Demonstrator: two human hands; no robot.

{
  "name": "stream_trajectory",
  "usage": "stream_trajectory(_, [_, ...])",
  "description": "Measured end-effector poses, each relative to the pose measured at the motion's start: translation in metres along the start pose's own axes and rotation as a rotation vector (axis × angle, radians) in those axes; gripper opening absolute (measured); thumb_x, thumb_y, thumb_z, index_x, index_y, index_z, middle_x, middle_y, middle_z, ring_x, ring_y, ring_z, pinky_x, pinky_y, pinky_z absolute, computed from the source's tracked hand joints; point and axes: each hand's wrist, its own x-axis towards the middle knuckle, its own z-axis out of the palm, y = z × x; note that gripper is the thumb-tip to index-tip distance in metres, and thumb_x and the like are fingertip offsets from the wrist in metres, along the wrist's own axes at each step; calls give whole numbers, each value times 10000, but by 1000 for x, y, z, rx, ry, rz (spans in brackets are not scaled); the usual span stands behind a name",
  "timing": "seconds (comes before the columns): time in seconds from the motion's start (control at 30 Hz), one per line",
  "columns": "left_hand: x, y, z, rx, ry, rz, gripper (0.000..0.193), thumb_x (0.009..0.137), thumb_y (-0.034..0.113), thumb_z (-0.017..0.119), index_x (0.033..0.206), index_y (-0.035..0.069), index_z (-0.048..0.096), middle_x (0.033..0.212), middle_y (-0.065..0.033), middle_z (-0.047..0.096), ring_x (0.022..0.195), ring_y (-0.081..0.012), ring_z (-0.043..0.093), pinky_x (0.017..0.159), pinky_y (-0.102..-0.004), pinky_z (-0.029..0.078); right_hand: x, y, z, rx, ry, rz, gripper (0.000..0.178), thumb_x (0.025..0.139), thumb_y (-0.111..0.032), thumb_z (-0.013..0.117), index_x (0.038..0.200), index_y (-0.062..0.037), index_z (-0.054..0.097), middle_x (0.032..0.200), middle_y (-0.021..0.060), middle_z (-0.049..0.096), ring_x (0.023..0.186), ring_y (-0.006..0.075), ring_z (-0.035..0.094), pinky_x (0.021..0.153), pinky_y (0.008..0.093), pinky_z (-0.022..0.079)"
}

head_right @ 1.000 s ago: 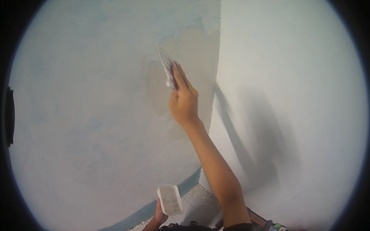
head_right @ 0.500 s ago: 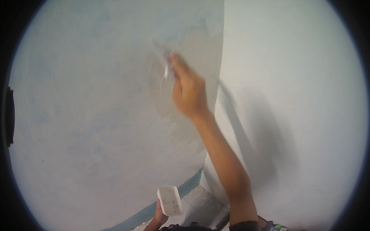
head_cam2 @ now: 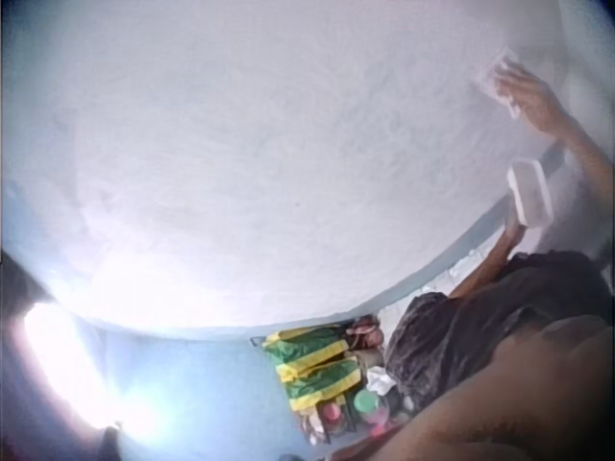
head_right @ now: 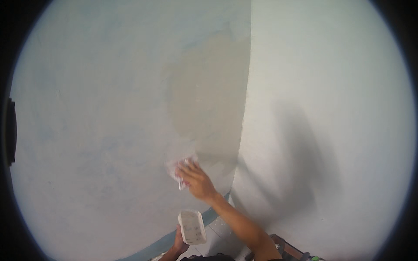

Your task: The person applies white plaster to a wall corner using a putty knife and a small container. They repeatedly scoop plaster and spread it along the vertical corner, smoothing the surface in upward and downward strokes.

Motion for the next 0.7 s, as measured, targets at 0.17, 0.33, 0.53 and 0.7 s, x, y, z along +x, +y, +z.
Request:
stream_trajectory(0.17, [-26, 14, 29, 8, 25, -15, 771, 1011, 674, 196, 1543, 125, 305, 1500, -112, 444, 1350, -303, 469, 1122, -488, 380, 8, -43, -38, 146, -62, 37, 522, 867, 31, 581, 1369, -110, 596, 1422, 119, 566, 1345, 298, 506, 1145, 403, 397])
stream_trajectory(0.33, [-44, 31, 38, -39, 28, 57, 771, 1011, 675, 204, 1542, 126, 308, 1487, -111, 457, 1335, -297, 484, 1117, -483, 387, 130, -38, -138, 1, 388, 9, 585, 830, 118, 459, 1391, -29, 539, 1345, 187, 600, 1246, 328, 583, 1048, 378, 470])
stream_trajectory(0.53, [-48, 60, 49, -36, 13, 54, 792, 1002, 690, 210, 1540, 117, 310, 1481, -111, 462, 1330, -294, 490, 1112, -479, 393, 212, -58, -183, 14, 524, 401, 397, 846, 52, 481, 1233, 116, 545, 798, 242, 649, 716, 358, 677, 659, 383, 510])
stream_trajectory(0.7, [-49, 66, 49, -26, 7, 77, 796, 1003, 690, 209, 1541, 112, 306, 1475, -112, 468, 1330, -296, 489, 1113, -480, 392, 250, -74, -163, -138, 560, 396, 473, 849, 40, 525, 1308, 148, 493, 785, 249, 668, 733, 380, 691, 677, 443, 528])
